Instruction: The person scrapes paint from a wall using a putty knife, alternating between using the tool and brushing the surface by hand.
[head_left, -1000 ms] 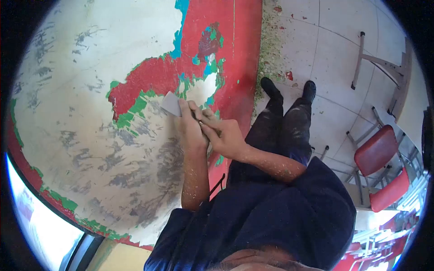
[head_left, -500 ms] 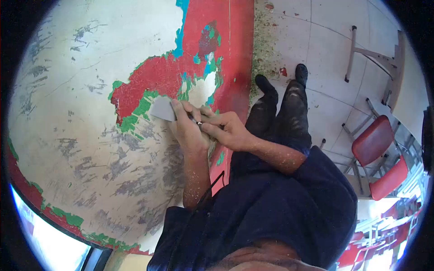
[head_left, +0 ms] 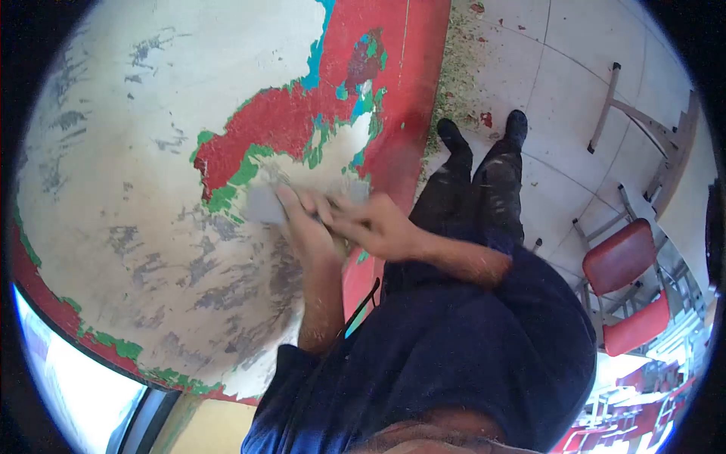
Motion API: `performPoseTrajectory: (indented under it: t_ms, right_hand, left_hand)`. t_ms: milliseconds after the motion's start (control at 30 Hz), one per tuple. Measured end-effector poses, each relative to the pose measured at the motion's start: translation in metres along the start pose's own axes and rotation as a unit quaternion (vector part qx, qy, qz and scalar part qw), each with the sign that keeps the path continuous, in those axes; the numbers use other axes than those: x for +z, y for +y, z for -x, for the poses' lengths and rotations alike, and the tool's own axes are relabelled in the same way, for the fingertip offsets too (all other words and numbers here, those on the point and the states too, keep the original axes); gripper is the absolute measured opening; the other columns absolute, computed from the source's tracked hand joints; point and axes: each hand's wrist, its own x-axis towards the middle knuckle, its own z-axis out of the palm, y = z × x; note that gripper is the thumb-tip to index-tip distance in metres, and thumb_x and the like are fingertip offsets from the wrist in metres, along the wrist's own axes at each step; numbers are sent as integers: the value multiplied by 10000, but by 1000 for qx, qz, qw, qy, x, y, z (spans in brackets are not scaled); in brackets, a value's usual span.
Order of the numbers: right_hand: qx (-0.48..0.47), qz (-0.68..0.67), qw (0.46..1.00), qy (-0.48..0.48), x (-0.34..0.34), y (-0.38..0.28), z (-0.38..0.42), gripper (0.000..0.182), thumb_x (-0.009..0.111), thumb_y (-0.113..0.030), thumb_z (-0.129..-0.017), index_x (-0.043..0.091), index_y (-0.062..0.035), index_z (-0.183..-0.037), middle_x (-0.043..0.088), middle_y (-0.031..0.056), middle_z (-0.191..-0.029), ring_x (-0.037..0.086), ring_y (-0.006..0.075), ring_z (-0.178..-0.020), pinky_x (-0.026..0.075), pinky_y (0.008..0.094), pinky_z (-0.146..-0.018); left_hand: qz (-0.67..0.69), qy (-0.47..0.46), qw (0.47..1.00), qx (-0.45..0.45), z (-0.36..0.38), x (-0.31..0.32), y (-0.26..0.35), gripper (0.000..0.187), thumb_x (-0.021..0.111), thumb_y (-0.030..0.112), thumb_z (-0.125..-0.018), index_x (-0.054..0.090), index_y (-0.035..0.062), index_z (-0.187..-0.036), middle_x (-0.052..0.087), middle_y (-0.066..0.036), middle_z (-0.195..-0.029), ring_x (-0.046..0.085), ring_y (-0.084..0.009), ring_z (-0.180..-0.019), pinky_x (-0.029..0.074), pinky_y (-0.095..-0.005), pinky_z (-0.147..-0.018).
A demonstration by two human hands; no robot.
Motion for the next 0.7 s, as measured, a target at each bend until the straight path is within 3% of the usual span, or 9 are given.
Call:
performPoseTrajectory:
  t_ms: [133, 233, 333, 433, 533, 567, 700]
  right_hand:
    - [31, 62, 997, -41, 0, -4, -3, 164, 569, -110, -869, 642, -11, -978, 518, 135, -608, 498, 60, -586, 429, 273, -542]
    - [26, 31, 999, 17, 11, -14, -6, 167, 570, -93, -862, 642, -9, -989, 518, 140, -588, 491, 72, -545, 419, 277, -511]
    - [42, 35, 998, 32, 12, -3, 10, 167, 563, -93, -866, 641, -1, -980, 529, 142, -591, 489, 88, -525, 413, 277, -495]
    - [52, 73, 995, 37, 11, -6, 1, 225, 572, -175, -850, 641, -66, -1034, 570, 226, -741, 625, 283, -591, 469, 335, -558]
    - [27, 44, 997, 53, 14, -4, 12, 220, 576, -181, -849, 643, -62, -1022, 563, 230, -726, 602, 276, -559, 462, 338, -549]
    - [109, 28, 994, 1, 11, 4, 17, 213, 575, -182, -852, 645, -59, -1011, 565, 237, -753, 564, 267, -534, 453, 341, -544]
    - [61, 38, 997, 39, 10, -6, 0, 190, 577, -167, -850, 641, -35, -971, 541, 246, -751, 520, 246, -522, 447, 341, -547]
  left_hand:
    - [0, -16, 999, 32, -2, 2, 5, 417, 343, 388, -972, 322, 111, -662, 320, -23, -528, 377, -158, -447, 463, -363, -528]
    - [46, -31, 998, -5, -7, -1, 12, 416, 351, 382, -970, 318, 109, -658, 319, -24, -520, 373, -165, -426, 489, -371, -530]
    - [3, -11, 999, -38, 6, -2, 0, 425, 356, 387, -969, 317, 112, -648, 313, -21, -520, 377, -165, -433, 476, -353, -515]
    - [9, -21, 1000, -9, -8, 1, 2, 424, 344, 385, -973, 319, 112, -649, 307, -18, -522, 383, -164, -442, 469, -352, -509]
    - [35, -31, 998, -42, -3, -9, -5, 426, 349, 387, -971, 319, 113, -646, 304, -19, -525, 394, -166, -451, 446, -343, -491]
    - [18, -28, 999, -34, -4, -9, -1, 427, 352, 389, -970, 319, 115, -644, 303, -18, -526, 393, -165, -453, 446, -343, -488]
    - [24, -18, 999, -23, -9, 17, 12, 433, 363, 396, -966, 315, 120, -635, 301, -15, -529, 401, -171, -462, 438, -338, -485]
